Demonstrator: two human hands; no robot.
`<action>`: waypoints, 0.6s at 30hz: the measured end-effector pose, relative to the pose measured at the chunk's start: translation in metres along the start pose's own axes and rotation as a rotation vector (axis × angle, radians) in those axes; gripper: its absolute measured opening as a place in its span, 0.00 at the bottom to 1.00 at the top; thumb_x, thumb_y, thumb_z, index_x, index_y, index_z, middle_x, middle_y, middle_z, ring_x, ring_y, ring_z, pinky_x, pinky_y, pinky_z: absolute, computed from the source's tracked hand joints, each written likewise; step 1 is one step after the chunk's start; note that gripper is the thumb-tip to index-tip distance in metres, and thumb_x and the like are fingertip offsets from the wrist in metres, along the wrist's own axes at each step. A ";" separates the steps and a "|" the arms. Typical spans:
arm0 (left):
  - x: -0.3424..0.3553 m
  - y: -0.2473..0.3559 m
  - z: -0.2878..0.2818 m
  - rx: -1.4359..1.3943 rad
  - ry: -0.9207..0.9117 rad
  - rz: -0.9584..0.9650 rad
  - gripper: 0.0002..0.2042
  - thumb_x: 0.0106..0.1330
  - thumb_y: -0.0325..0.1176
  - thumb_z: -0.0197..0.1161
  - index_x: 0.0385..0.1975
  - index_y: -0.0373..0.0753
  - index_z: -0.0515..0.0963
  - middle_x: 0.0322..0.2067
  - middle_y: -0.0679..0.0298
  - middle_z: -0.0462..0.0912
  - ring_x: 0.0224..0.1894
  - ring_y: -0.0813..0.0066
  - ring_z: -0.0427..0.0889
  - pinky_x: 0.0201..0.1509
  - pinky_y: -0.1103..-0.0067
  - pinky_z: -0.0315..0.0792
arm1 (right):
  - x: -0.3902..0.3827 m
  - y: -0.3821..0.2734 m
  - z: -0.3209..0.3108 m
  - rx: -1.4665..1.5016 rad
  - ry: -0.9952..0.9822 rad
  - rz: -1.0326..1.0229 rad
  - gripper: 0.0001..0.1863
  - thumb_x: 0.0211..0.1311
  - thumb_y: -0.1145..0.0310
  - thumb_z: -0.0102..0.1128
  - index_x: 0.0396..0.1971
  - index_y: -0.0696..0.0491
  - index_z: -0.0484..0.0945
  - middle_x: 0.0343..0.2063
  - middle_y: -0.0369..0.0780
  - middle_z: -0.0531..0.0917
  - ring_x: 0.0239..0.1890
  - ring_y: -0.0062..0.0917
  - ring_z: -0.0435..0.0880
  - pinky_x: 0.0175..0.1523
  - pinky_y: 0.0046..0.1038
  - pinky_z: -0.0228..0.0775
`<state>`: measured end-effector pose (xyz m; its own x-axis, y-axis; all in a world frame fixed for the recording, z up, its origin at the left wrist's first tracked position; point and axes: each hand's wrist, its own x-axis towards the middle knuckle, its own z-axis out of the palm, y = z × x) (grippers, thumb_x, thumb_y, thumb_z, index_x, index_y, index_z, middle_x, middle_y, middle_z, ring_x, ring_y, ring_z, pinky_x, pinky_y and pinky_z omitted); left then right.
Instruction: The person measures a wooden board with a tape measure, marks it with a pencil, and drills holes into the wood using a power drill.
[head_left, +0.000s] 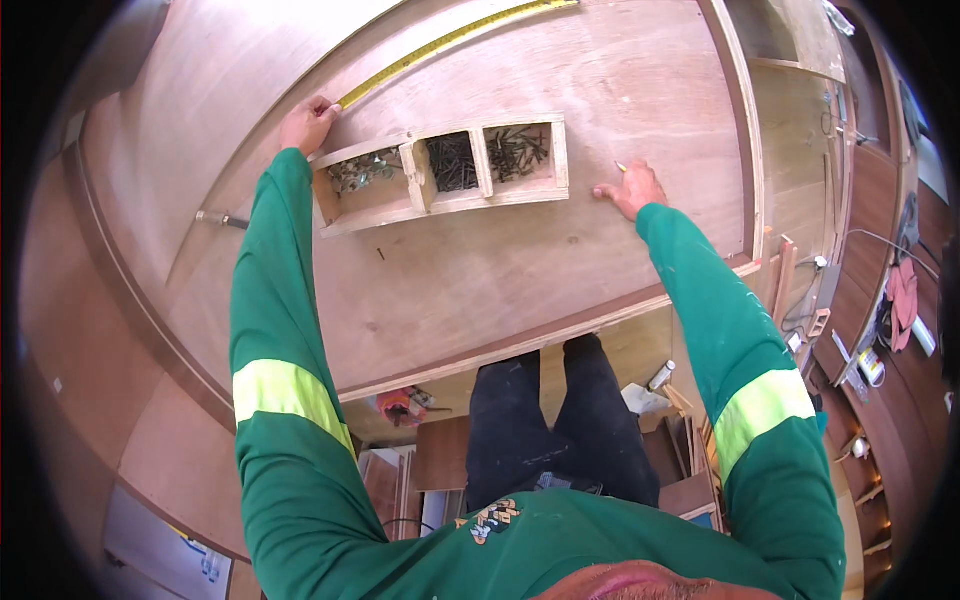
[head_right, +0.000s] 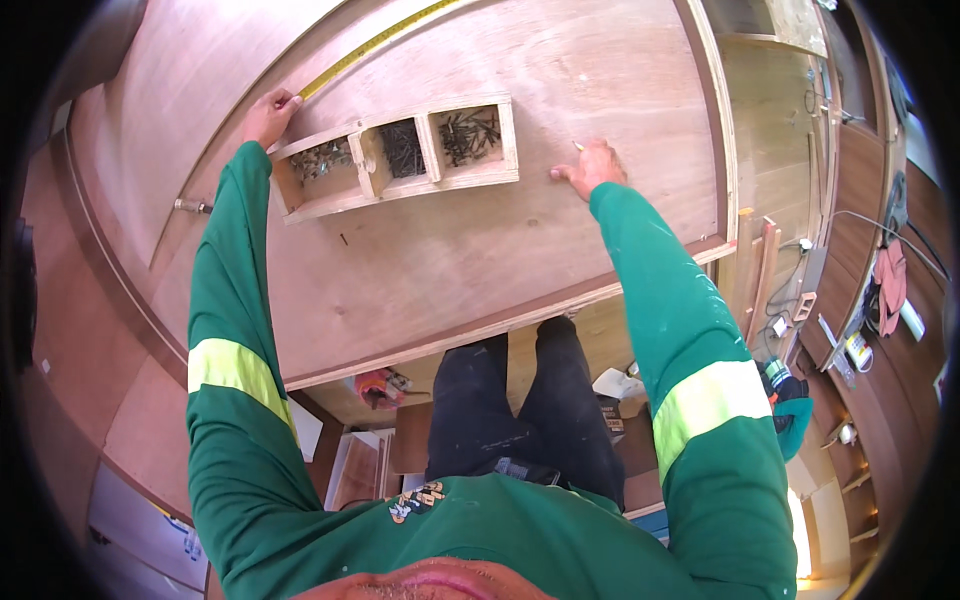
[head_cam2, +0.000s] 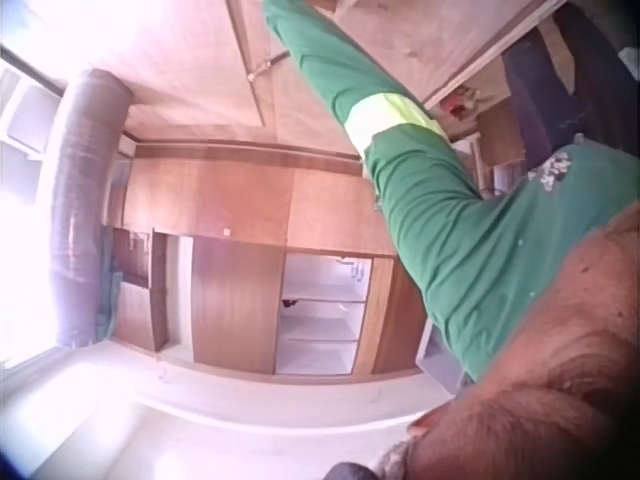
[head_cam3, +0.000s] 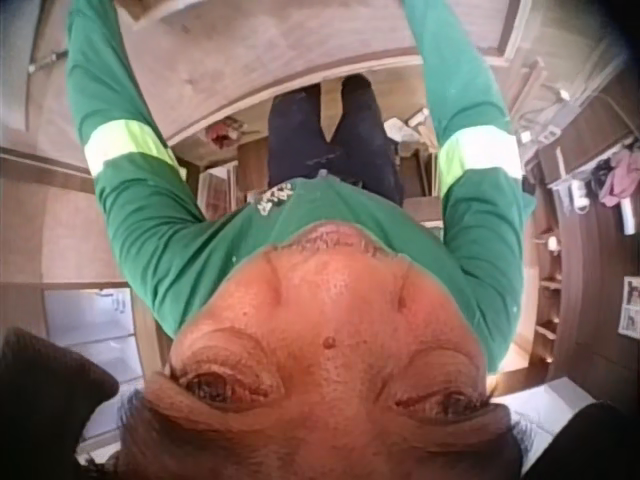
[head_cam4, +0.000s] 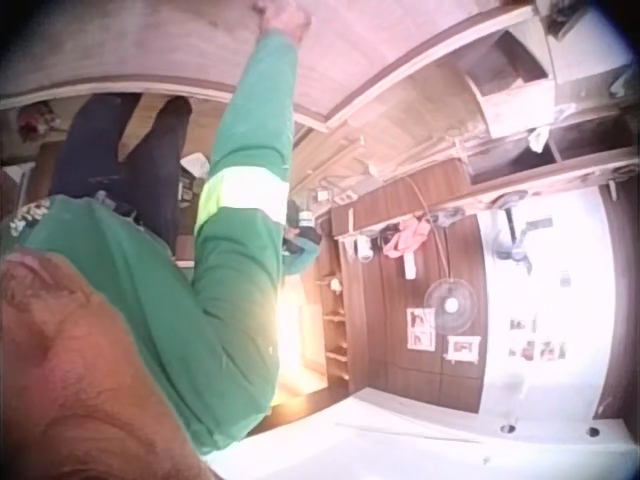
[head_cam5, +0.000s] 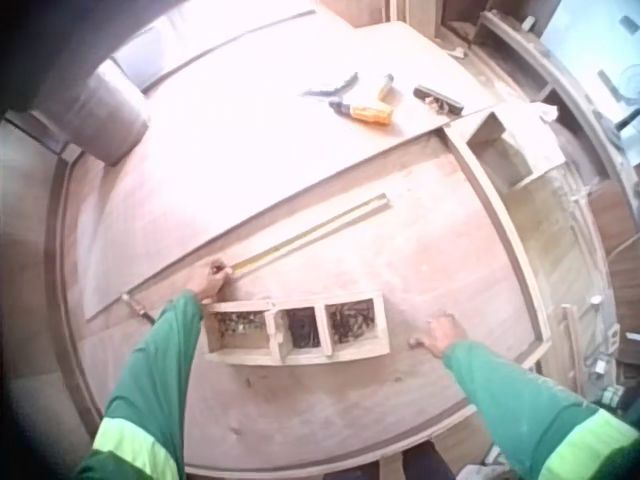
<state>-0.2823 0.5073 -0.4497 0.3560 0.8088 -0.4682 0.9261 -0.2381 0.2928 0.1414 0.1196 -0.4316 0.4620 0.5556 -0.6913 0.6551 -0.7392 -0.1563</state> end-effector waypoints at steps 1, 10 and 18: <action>0.000 0.002 0.001 0.021 0.008 0.009 0.17 0.64 0.51 0.63 0.41 0.45 0.85 0.37 0.57 0.87 0.44 0.60 0.85 0.50 0.67 0.76 | 0.001 -0.001 -0.004 -0.002 -0.027 0.030 0.47 0.42 0.46 0.82 0.54 0.67 0.72 0.50 0.57 0.81 0.55 0.47 0.81 0.59 0.41 0.76; -0.002 0.007 0.008 0.058 0.117 0.085 0.17 0.64 0.50 0.63 0.42 0.43 0.84 0.39 0.55 0.86 0.44 0.58 0.84 0.49 0.67 0.76 | 0.011 0.000 -0.006 -0.096 -0.065 -0.068 0.44 0.44 0.45 0.80 0.48 0.70 0.77 0.49 0.60 0.80 0.55 0.49 0.81 0.60 0.41 0.74; -0.005 0.004 0.012 0.083 0.128 0.004 0.17 0.65 0.52 0.63 0.41 0.46 0.84 0.38 0.59 0.86 0.43 0.58 0.84 0.49 0.66 0.76 | 0.009 -0.003 -0.008 -0.140 -0.061 -0.124 0.45 0.44 0.42 0.79 0.44 0.72 0.78 0.46 0.60 0.81 0.52 0.50 0.82 0.58 0.42 0.74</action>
<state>-0.2790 0.4961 -0.4560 0.3453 0.8686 -0.3554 0.9338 -0.2803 0.2222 0.1483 0.1300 -0.4321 0.3382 0.6117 -0.7152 0.7834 -0.6041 -0.1463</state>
